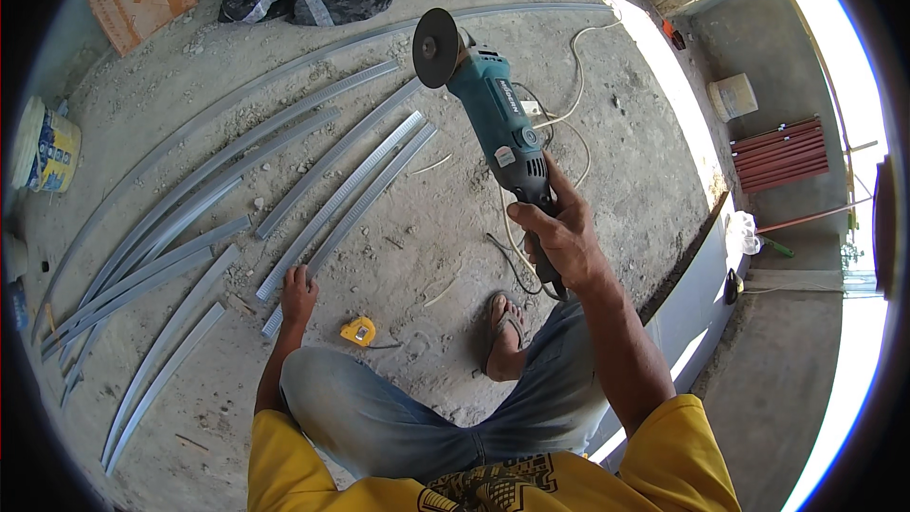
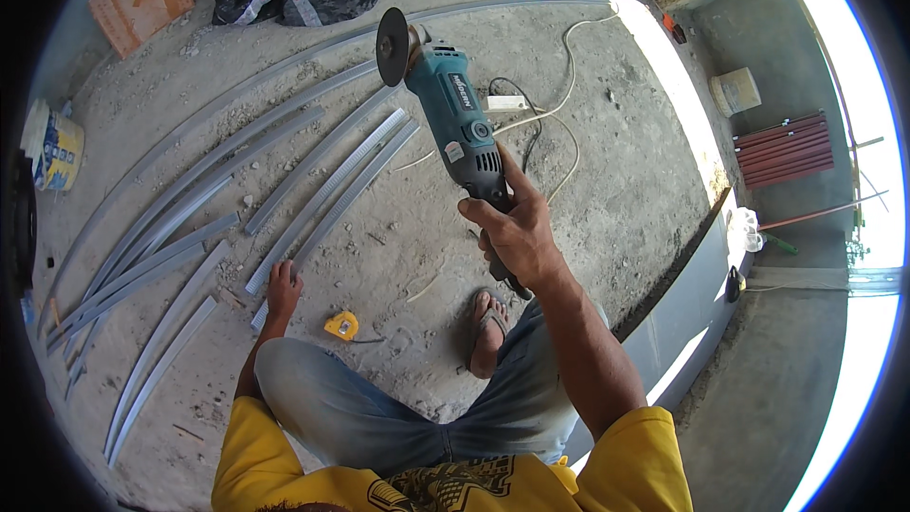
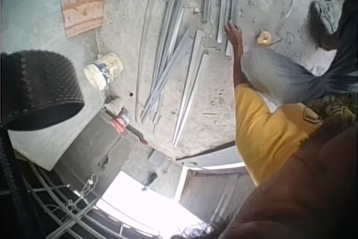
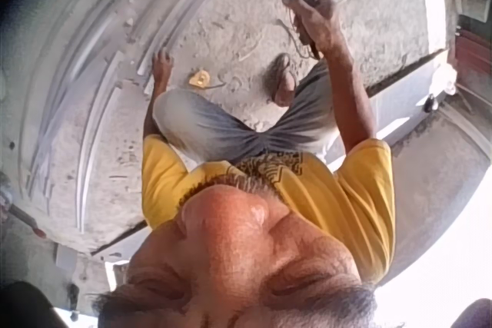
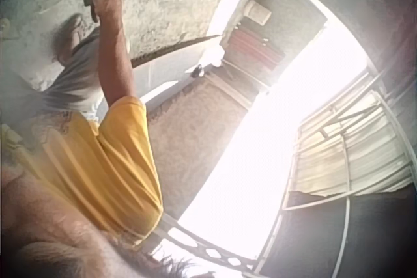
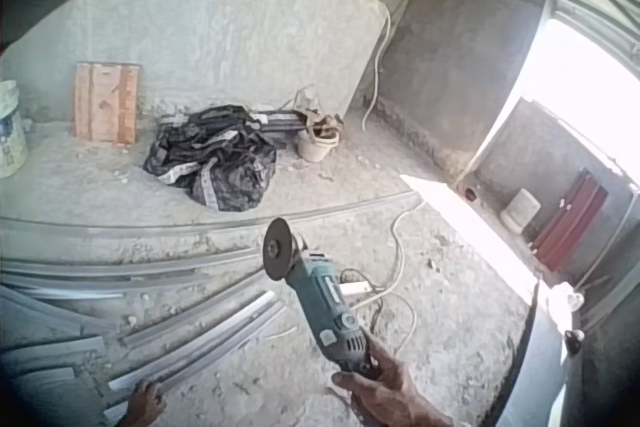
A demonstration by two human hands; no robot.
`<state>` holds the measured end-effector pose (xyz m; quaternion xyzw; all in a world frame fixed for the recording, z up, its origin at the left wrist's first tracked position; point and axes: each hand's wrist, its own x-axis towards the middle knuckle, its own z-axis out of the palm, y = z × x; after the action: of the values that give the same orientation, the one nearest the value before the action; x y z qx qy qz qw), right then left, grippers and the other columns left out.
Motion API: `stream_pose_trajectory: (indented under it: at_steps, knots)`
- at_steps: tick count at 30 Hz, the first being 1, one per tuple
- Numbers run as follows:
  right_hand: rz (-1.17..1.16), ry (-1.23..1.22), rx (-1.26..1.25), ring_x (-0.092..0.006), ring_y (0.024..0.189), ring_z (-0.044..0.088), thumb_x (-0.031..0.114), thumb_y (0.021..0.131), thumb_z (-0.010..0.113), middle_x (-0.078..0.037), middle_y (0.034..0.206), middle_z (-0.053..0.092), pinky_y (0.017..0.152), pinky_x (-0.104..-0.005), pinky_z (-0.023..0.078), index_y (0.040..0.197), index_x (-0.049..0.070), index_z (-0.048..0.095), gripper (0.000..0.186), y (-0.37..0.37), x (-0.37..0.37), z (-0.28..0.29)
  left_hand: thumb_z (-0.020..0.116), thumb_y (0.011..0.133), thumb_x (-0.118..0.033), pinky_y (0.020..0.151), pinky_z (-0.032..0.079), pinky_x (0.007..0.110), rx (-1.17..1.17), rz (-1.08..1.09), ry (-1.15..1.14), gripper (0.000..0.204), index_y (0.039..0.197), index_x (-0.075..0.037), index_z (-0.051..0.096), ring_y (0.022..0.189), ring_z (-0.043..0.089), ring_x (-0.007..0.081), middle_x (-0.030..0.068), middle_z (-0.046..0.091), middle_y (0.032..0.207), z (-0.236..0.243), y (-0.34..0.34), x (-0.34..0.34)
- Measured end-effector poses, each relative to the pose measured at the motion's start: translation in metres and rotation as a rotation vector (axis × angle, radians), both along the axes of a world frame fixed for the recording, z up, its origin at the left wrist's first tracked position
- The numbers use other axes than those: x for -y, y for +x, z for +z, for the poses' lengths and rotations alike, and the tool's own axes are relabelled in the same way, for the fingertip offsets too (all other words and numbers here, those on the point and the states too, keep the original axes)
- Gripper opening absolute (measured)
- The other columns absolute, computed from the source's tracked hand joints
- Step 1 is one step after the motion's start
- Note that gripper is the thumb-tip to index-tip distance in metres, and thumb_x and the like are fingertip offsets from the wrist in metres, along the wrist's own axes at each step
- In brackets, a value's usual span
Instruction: Measuring and cutting metal channels with an angle grinder on a construction floor.
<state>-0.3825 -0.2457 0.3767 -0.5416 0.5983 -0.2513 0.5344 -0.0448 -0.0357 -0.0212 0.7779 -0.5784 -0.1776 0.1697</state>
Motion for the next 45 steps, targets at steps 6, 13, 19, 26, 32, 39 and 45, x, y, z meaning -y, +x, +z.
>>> stream_pose_trajectory:
  at_steps: [6,13,19,26,32,39,45]
  knots:
    - [-0.008,0.015,0.017,-0.0086,0.052,0.053,0.015,0.076,0.066,-0.004,0.073,0.055,0.046,-0.0248,0.046,0.148,0.009,0.028,0.082,-0.007,0.001,0.0,0.066,0.081,-0.015,0.092,0.045,0.045,0.127,-0.037,0.025,0.048,0.125,-0.003,0.049,0.114,0.05,0.0343,0.0155,0.049,0.118,0.029,-0.012,0.022]
    - [-0.002,0.015,0.011,-0.009,0.052,0.054,0.014,0.077,0.066,-0.005,0.074,0.056,0.046,-0.0253,0.047,0.149,0.008,0.027,0.082,-0.012,0.0,0.007,0.064,0.085,-0.019,0.098,0.04,0.046,0.288,-0.034,0.183,0.054,0.132,-0.003,0.043,0.119,0.046,0.034,0.0157,0.046,0.127,0.018,0.026,0.063]
    - [-0.014,0.012,0.015,-0.0093,0.051,0.054,0.015,0.076,0.066,-0.005,0.074,0.056,0.045,-0.0248,0.047,0.149,0.007,0.027,0.083,-0.016,0.001,0.004,0.061,0.088,-0.011,0.097,0.042,0.042,0.126,-0.044,0.225,0.049,0.131,0.003,0.041,0.116,0.048,0.0363,0.0205,0.046,0.124,0.007,0.033,0.06]
    - [-0.003,-0.002,0.019,-0.0092,0.051,0.054,0.016,0.076,0.066,-0.005,0.073,0.055,0.044,-0.0246,0.046,0.148,0.007,0.027,0.083,-0.015,0.001,0.002,0.06,0.086,-0.006,0.094,0.043,0.043,0.063,-0.032,0.186,0.04,0.121,0.005,0.044,0.111,0.05,0.0372,0.0204,0.048,0.114,0.03,0.007,0.039]
    - [0.004,0.014,0.031,-0.0071,0.049,0.051,0.014,0.079,0.068,-0.002,0.073,0.054,0.044,-0.0227,0.044,0.148,0.006,0.029,0.08,-0.012,-0.001,0.001,0.06,0.086,-0.005,0.095,0.042,0.042,0.098,-0.107,0.179,0.039,0.121,0.004,0.045,0.11,0.05,0.0361,0.0195,0.049,0.113,0.029,0.0,0.033]
    - [-0.007,0.017,-0.016,-0.0073,0.05,0.052,0.013,0.078,0.068,-0.002,0.073,0.055,0.044,-0.0233,0.044,0.148,0.006,0.028,0.08,-0.011,-0.001,0.002,0.06,0.085,-0.005,0.095,0.041,0.042,0.086,-0.071,0.162,0.039,0.12,0.004,0.045,0.109,0.05,0.0353,0.0197,0.049,0.115,0.025,-0.005,0.036]
    - [-0.005,0.013,-0.001,-0.0078,0.05,0.052,0.014,0.078,0.068,-0.002,0.073,0.054,0.045,-0.024,0.044,0.148,0.007,0.028,0.08,-0.013,0.0,0.0,0.061,0.085,-0.006,0.095,0.041,0.043,0.077,-0.057,0.141,0.039,0.119,0.004,0.046,0.106,0.051,0.0373,0.0201,0.05,0.113,0.026,0.002,0.054]
